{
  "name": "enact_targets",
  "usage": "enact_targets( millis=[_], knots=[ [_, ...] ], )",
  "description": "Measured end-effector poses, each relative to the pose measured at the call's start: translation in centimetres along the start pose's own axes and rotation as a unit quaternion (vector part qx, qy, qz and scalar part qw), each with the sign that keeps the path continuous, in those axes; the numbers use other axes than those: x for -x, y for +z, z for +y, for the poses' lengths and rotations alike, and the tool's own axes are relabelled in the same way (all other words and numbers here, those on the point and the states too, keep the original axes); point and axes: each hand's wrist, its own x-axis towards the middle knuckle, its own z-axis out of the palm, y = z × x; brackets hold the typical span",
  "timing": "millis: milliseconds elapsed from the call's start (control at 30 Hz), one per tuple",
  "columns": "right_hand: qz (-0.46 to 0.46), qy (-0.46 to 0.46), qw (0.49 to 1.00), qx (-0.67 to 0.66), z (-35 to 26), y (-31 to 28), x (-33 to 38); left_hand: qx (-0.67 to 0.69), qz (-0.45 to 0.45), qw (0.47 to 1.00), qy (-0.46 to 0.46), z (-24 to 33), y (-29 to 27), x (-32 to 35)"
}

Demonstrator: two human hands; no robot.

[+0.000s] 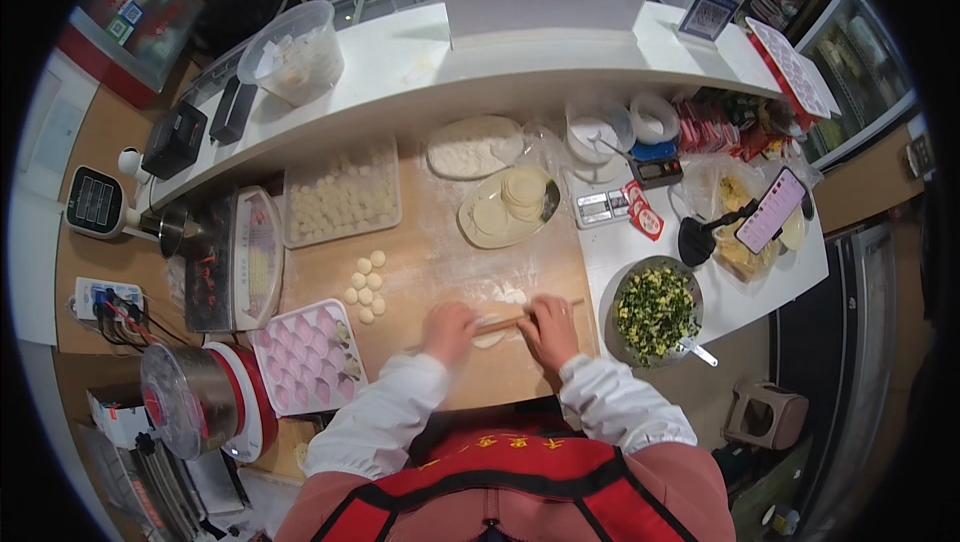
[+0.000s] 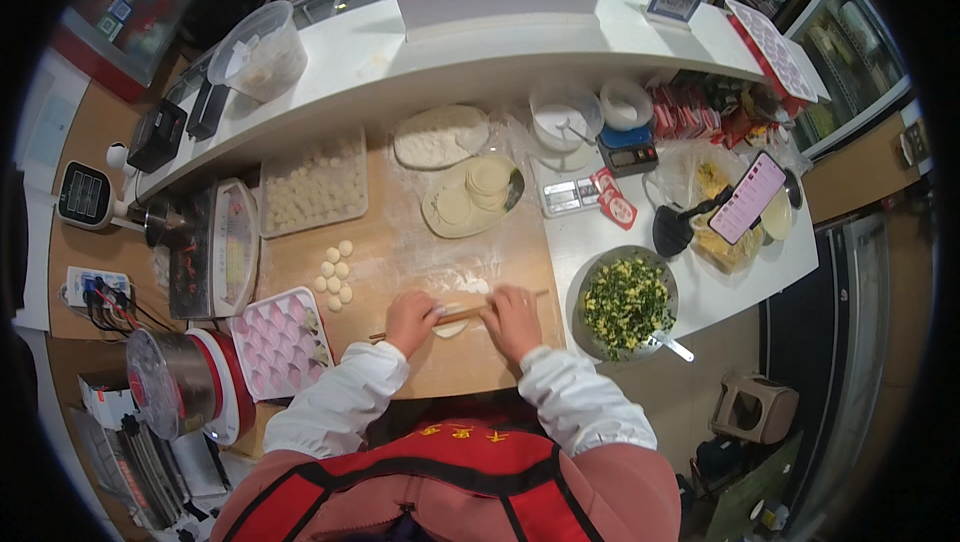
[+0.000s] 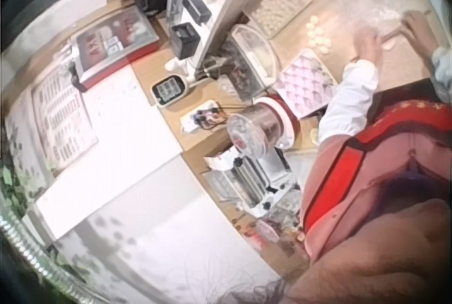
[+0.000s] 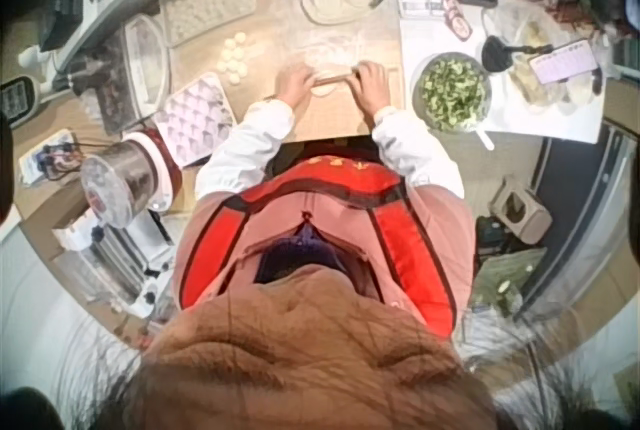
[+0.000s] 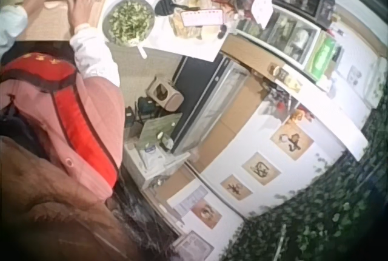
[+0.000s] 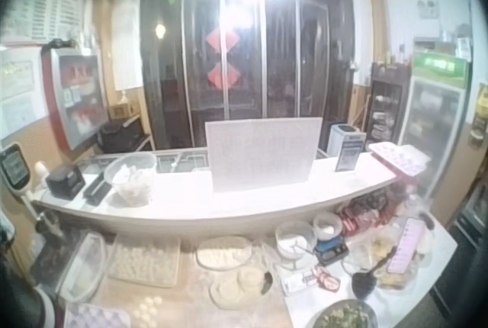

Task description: The person repeatedly rolls small dough balls into flat circular sheets using a rolling pin on a floured wooden board. They rotate each piece to achieve even thickness and stack the finished sheets on a plate. The person occasionally sprinkles flour onto the board to prevent sticking.

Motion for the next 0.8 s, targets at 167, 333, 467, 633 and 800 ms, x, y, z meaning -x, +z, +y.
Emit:
enact_targets(
  millis=[167,333,467,633,800],
  knots=[
    [-0.034,-0.030,0.999,0.025,0.1,-0.9,3.8,0.141,0.059,0.988,0.033,0.9,-2.5,-3.5],
    [-0.041,-0.046,0.997,0.050,0.4,-0.7,3.7,0.316,0.225,0.918,-0.079,-1.1,-4.0,-5.4],
    [-0.047,-0.050,0.996,0.051,0.5,-0.7,3.5,-0.084,0.167,0.954,-0.233,-5.2,-5.2,0.4],
    [-0.043,-0.050,0.997,0.046,0.6,-0.7,3.8,-0.118,0.123,0.961,-0.219,-8.2,-4.0,6.4],
    [-0.038,-0.059,0.997,0.043,0.7,-0.4,3.7,0.015,0.042,0.990,-0.137,-7.4,-1.8,4.4]
  ],
)
